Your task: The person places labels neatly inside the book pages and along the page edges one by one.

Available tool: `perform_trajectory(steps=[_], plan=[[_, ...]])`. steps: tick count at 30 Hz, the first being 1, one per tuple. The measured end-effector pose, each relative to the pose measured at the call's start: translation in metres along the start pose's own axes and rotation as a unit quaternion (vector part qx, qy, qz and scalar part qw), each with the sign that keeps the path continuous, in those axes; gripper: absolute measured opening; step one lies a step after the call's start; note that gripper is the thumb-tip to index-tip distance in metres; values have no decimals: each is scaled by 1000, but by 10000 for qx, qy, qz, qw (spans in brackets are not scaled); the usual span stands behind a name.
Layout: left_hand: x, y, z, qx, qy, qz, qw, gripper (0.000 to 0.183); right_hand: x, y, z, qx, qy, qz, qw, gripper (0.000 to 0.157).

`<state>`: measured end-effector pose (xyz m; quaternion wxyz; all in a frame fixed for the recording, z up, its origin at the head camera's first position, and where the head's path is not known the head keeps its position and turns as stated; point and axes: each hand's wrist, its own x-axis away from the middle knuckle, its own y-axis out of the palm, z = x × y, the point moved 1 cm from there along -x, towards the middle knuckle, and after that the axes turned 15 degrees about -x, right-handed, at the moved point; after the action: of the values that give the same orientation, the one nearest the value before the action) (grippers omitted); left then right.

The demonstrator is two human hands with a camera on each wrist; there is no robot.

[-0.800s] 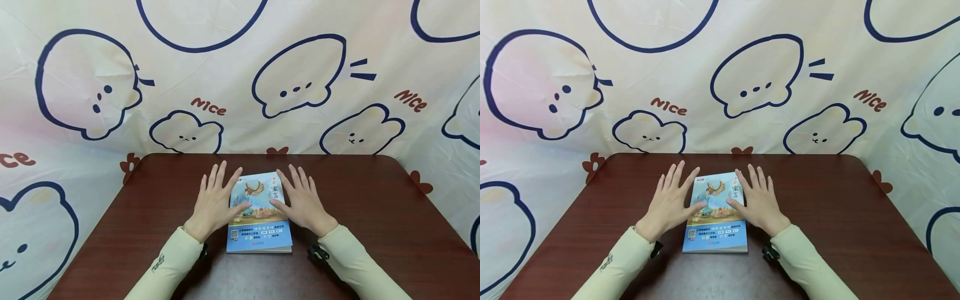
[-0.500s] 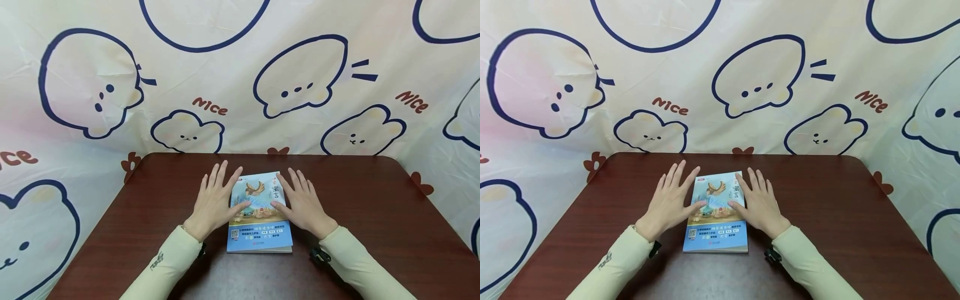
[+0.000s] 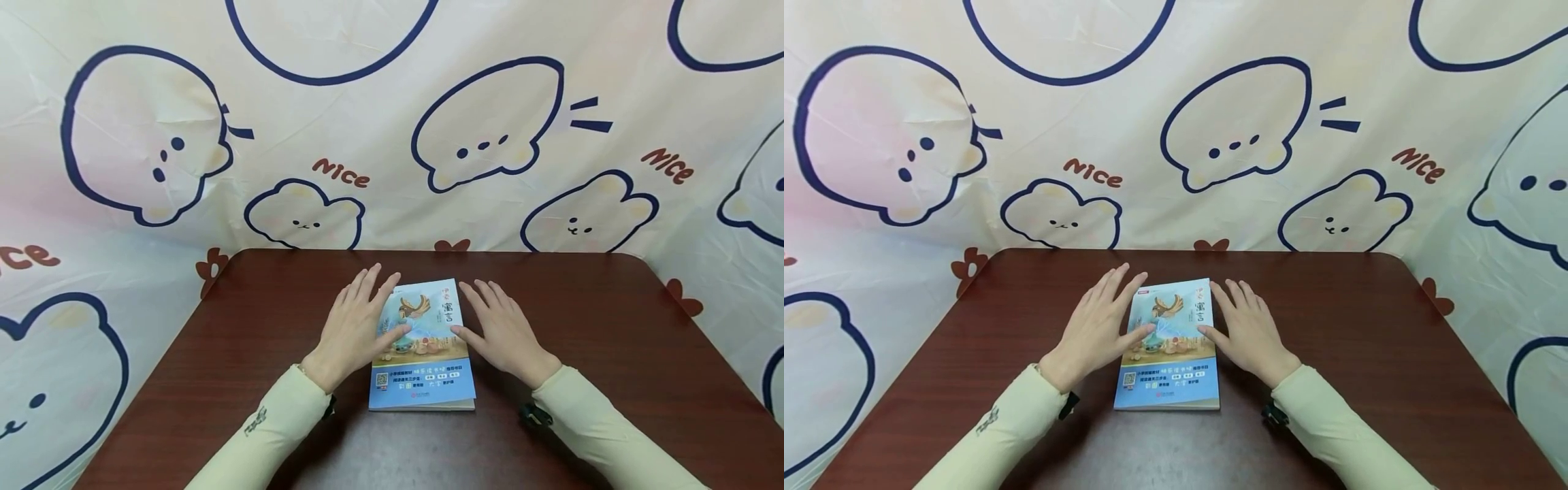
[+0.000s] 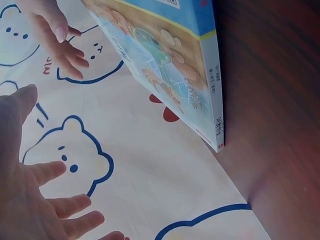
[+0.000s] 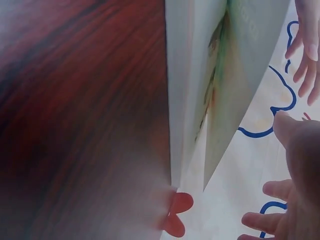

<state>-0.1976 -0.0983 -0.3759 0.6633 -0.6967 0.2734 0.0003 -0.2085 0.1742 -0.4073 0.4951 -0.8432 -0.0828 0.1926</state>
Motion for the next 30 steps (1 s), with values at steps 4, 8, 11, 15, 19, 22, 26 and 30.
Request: perform_trajectory(steps=[4,8,11,15,19,22,26,30], plan=[[-1,0,4,35,65,-23,10000,87,2,-2,2,37,-14,110,9999,78],[-2,0,8,39,122,-59,9999,85,4,-3,5,85,-11,202,9998,74],[-3,0,13,91,156,-93,9998,83,6,-5,7,87,31,215,9997,72],[-2,0,18,146,219,-154,9995,81,8,-7,9,47,94,161,9998,69],[-1,3,22,182,324,-186,9991,79,10,-7,12,28,158,112,9998,67],[0,6,26,227,434,-173,9986,76,12,-5,16,39,209,83,9997,66],[3,9,31,224,626,-162,9977,76,15,-4,19,62,274,38,9996,65],[5,11,35,127,780,-233,9966,77,17,-3,22,112,288,3,9995,63]])
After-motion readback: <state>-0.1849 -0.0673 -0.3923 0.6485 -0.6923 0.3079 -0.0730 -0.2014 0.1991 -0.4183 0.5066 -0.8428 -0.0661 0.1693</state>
